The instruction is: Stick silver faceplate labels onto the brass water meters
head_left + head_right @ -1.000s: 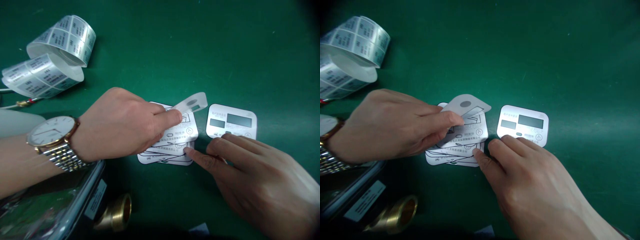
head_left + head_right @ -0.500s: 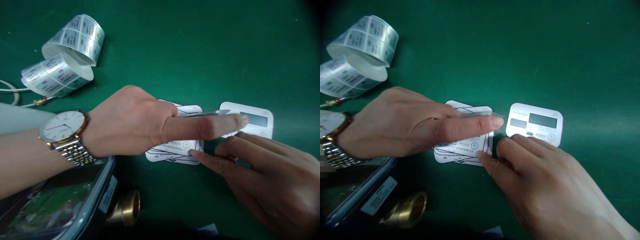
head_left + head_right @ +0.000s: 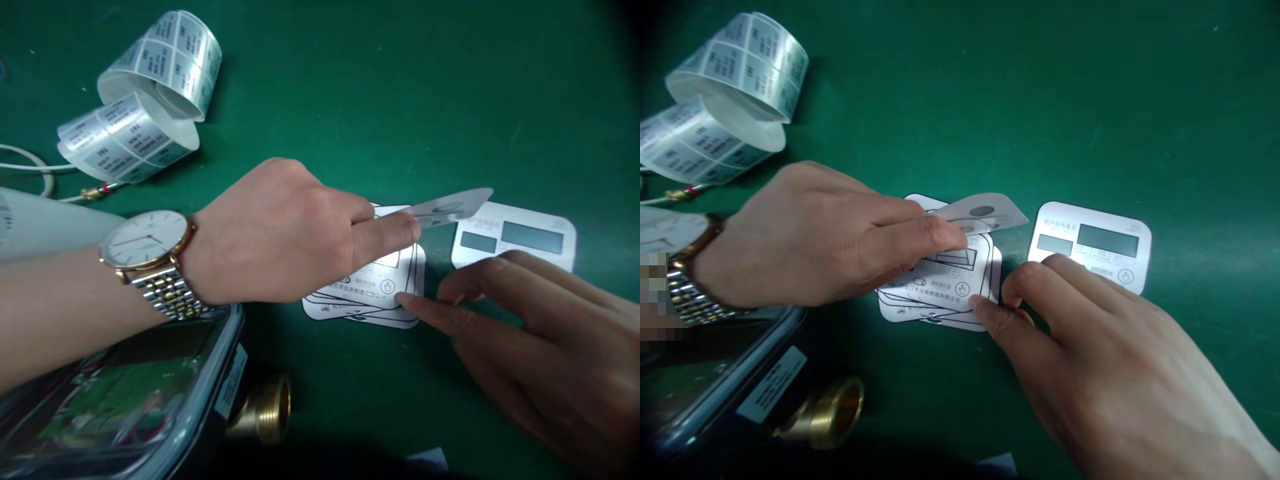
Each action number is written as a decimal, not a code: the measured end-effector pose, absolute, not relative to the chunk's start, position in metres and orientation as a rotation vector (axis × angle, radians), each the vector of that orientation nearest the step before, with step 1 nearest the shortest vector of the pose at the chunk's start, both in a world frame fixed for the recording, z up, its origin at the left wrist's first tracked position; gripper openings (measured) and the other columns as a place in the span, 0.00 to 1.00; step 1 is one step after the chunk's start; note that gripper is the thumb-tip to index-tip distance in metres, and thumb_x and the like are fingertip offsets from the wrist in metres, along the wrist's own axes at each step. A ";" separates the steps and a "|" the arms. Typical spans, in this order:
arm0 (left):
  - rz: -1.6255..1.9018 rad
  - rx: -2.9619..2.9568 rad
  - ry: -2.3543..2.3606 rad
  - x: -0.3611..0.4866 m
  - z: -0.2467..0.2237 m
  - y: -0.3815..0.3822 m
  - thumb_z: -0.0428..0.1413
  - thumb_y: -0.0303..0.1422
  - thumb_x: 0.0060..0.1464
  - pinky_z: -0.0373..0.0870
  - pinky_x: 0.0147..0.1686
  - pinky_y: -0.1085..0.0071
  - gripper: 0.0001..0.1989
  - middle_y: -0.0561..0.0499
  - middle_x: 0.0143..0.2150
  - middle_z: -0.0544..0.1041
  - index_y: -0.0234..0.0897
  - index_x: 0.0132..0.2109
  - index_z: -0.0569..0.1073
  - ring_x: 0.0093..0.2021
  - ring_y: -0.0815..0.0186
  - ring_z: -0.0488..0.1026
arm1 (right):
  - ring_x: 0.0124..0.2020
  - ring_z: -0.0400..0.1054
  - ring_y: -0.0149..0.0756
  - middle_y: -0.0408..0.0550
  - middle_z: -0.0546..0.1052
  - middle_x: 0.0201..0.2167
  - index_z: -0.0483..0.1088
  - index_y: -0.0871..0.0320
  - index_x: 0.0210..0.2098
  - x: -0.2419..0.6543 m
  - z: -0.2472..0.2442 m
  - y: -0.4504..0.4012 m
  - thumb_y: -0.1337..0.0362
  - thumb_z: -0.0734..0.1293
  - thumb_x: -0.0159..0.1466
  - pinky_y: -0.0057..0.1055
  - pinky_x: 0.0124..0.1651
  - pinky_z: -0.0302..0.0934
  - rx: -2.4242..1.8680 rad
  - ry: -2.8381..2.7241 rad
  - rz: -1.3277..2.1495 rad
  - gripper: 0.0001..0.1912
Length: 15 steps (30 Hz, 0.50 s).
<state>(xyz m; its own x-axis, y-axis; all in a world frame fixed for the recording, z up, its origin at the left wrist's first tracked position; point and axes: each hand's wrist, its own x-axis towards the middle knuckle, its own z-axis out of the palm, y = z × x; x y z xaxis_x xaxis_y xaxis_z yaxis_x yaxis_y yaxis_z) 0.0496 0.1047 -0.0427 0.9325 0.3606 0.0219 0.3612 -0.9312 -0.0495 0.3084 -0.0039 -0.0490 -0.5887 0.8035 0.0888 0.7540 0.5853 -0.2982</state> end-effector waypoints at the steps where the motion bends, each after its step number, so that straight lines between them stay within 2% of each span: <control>1: -0.022 -3.029 -0.569 0.050 -0.043 0.105 0.42 0.28 0.71 0.48 0.19 0.67 0.21 0.57 0.36 0.81 0.44 0.66 0.65 0.22 0.64 0.68 | 0.42 0.75 0.49 0.48 0.78 0.44 0.77 0.45 0.51 0.309 -0.052 -0.004 0.61 0.58 0.74 0.46 0.37 0.73 -1.305 -2.621 0.328 0.16; 4: -0.017 -3.012 -0.579 0.050 -0.044 0.105 0.42 0.28 0.70 0.50 0.19 0.66 0.21 0.58 0.32 0.79 0.46 0.66 0.65 0.22 0.65 0.68 | 0.50 0.74 0.52 0.47 0.78 0.53 0.75 0.47 0.55 0.308 -0.059 -0.002 0.61 0.63 0.73 0.52 0.48 0.74 -1.291 -2.570 0.258 0.14; 6: -0.034 -3.017 -0.583 0.050 -0.045 0.105 0.42 0.29 0.71 0.51 0.19 0.66 0.20 0.58 0.31 0.79 0.46 0.65 0.65 0.21 0.65 0.68 | 0.55 0.74 0.50 0.46 0.79 0.56 0.73 0.51 0.58 0.304 -0.062 0.000 0.60 0.66 0.74 0.50 0.56 0.73 -1.258 -2.545 0.284 0.15; 8: -0.045 -3.031 -0.585 0.050 -0.045 0.104 0.41 0.30 0.72 0.52 0.18 0.66 0.20 0.58 0.32 0.81 0.45 0.65 0.65 0.21 0.65 0.68 | 0.58 0.74 0.49 0.45 0.78 0.58 0.72 0.52 0.60 0.299 -0.064 0.002 0.57 0.65 0.74 0.50 0.60 0.72 -1.256 -2.530 0.309 0.16; 11: -0.014 -3.047 -0.602 0.050 -0.046 0.104 0.40 0.33 0.73 0.53 0.18 0.66 0.19 0.57 0.38 0.84 0.45 0.65 0.65 0.24 0.64 0.73 | 0.58 0.75 0.51 0.44 0.79 0.58 0.73 0.50 0.58 0.293 -0.063 0.001 0.56 0.64 0.75 0.53 0.60 0.73 -1.299 -2.519 0.292 0.15; 13: -0.001 -3.067 -0.609 0.049 -0.046 0.105 0.41 0.36 0.74 0.53 0.19 0.65 0.19 0.56 0.42 0.84 0.45 0.65 0.66 0.27 0.63 0.76 | 0.56 0.77 0.53 0.47 0.81 0.56 0.75 0.54 0.56 0.292 -0.061 0.001 0.59 0.65 0.74 0.54 0.59 0.73 -1.252 -2.528 0.234 0.14; 15: -0.022 -3.103 -0.597 0.048 -0.046 0.105 0.41 0.44 0.75 0.54 0.20 0.65 0.21 0.54 0.45 0.84 0.43 0.64 0.68 0.29 0.61 0.78 | 0.56 0.77 0.53 0.52 0.81 0.56 0.76 0.59 0.54 0.291 -0.059 0.001 0.62 0.67 0.73 0.53 0.58 0.73 -1.187 -2.546 0.208 0.13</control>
<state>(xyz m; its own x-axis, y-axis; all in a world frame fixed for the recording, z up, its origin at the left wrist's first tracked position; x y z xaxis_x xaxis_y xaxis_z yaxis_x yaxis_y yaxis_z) 0.0483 0.1051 -0.0456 0.9286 0.3709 0.0104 0.3707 -0.9286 0.0202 0.2914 0.0006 -0.0587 -0.6019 0.7653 0.2281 0.7181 0.6437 -0.2646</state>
